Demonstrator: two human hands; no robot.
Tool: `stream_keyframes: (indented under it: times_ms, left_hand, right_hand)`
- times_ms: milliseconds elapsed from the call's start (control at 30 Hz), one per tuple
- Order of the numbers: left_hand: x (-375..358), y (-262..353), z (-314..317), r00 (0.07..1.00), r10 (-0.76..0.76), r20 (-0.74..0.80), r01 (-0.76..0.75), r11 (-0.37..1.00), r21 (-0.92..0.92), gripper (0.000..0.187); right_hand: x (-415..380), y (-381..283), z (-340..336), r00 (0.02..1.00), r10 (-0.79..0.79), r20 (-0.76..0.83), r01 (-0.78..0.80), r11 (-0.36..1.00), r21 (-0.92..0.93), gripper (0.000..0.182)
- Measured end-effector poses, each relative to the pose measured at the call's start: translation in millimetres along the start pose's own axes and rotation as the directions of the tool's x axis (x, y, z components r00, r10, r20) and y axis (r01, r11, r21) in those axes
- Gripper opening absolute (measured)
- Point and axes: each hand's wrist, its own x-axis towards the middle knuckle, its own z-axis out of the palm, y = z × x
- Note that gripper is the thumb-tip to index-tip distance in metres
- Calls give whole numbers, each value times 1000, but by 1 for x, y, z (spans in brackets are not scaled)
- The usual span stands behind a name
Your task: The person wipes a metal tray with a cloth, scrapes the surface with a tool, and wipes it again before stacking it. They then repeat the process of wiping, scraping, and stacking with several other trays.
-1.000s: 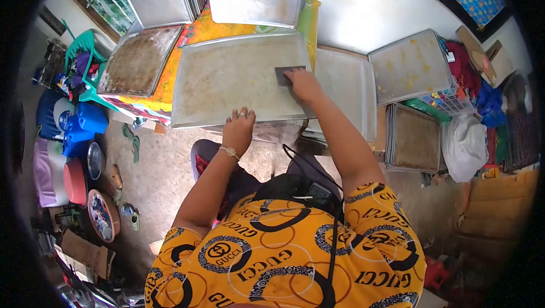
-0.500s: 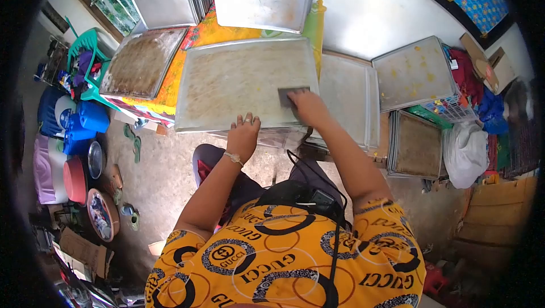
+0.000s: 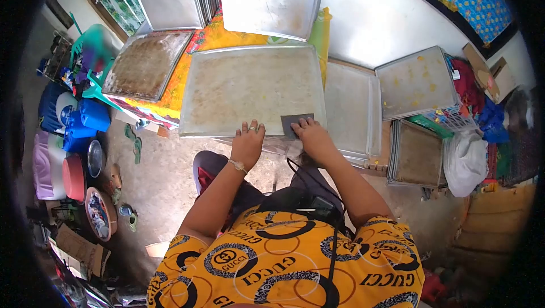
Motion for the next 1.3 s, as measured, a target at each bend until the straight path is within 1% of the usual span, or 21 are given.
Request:
stream_keyframes:
  times_ms: [33,67,133,200,267,367,467,600,700,800,900,1000,1100,1200,1300]
  left_hand:
    - [0,0,-1,1000,-2,5,2,1000,-5,36]
    - [1,0,0,1000,0,5,0,1000,4,36]
    - [2,1,1,1000,4,2,-4,1000,27,35]
    - [2,2,0,1000,2,-14,-2,1000,12,34]
    - [1,1,1,999,-3,-33,3,1000,2,33]
    - [1,0,1,999,-9,-54,8,1000,-7,33]
    - [0,0,0,998,-10,-66,10,1000,-4,33]
    - [-2,-1,4,995,17,-95,-13,999,38,34]
    - [-2,-1,4,996,26,-86,-22,998,53,34]
    - [1,0,0,998,34,-52,-30,997,71,30]
    - [6,-2,-1,997,63,-36,-59,993,105,27]
    - [-5,-4,-5,994,98,-39,-92,988,127,25]
    - [-28,-5,-6,991,130,-26,-125,981,151,25]
    - [-45,-9,-10,991,133,1,-131,980,152,25]
    - [-53,-10,-10,994,104,26,-107,989,104,31]
  right_hand:
    - [-3,-3,1,1000,5,-9,-4,1000,12,43]
    - [6,0,0,999,32,14,-33,999,34,43]
    - [47,19,-6,995,85,59,-89,993,79,43]
    - [91,46,-6,997,80,-18,-77,988,132,38]
    - [139,73,-1,991,107,-75,-96,985,146,33]
    - [171,80,-5,995,100,19,-100,995,10,29]
    - [140,61,4,994,101,49,-106,986,131,26]
    - [44,10,18,1000,22,22,-21,998,-59,46]
    - [4,-17,-5,990,44,137,-47,999,23,45]
    - [-8,-13,-16,999,45,-14,-42,978,205,43]
    - [-6,-10,-35,977,214,17,-209,935,286,42]
    - [-10,-16,-52,962,267,58,-274,947,171,43]
    - [-19,-22,-51,951,192,241,-213,975,65,44]
    - [-37,-40,-41,992,125,-23,-123,990,62,47]
    - [-37,-51,-25,994,106,14,-107,989,98,51]
